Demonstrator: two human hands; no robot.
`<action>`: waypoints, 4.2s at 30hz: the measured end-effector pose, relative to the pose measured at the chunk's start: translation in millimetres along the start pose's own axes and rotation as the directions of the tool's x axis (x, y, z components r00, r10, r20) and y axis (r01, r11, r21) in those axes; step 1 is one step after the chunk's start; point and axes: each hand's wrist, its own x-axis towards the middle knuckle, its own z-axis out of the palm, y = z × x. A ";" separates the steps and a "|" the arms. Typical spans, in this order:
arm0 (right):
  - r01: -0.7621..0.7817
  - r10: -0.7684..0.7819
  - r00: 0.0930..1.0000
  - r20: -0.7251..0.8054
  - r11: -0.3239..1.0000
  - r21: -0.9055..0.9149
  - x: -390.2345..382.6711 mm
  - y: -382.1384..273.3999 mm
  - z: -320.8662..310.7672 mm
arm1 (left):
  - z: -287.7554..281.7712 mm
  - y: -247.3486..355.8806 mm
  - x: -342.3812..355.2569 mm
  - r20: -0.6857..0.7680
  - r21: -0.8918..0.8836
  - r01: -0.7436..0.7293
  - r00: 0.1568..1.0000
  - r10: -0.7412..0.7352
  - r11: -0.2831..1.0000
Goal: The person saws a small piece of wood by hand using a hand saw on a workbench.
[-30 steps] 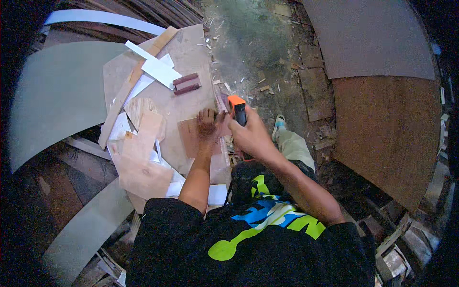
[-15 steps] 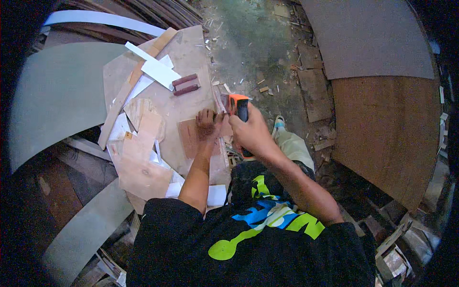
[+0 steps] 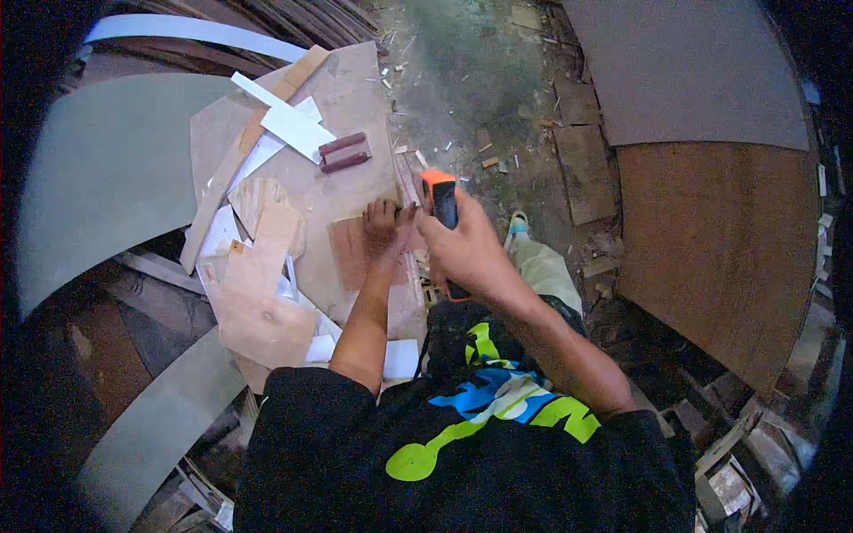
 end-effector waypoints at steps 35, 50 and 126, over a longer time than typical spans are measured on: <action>0.028 -0.036 0.997 -0.067 0.993 -0.118 8.4 22.7 0.3 | 4.0 -8.2 0.1 -0.068 0.017 -0.098 0.993 0.099 0.995; 0.001 -0.005 0.997 -0.075 0.999 -0.051 29.9 39.9 7.1 | -4.3 -4.1 -0.3 -0.095 -0.006 -0.140 0.986 0.139 0.990; -0.097 0.097 0.995 -0.008 0.982 -0.165 25.3 52.6 7.7 | -4.0 -7.2 -4.1 -0.203 0.167 -0.227 0.944 0.259 0.960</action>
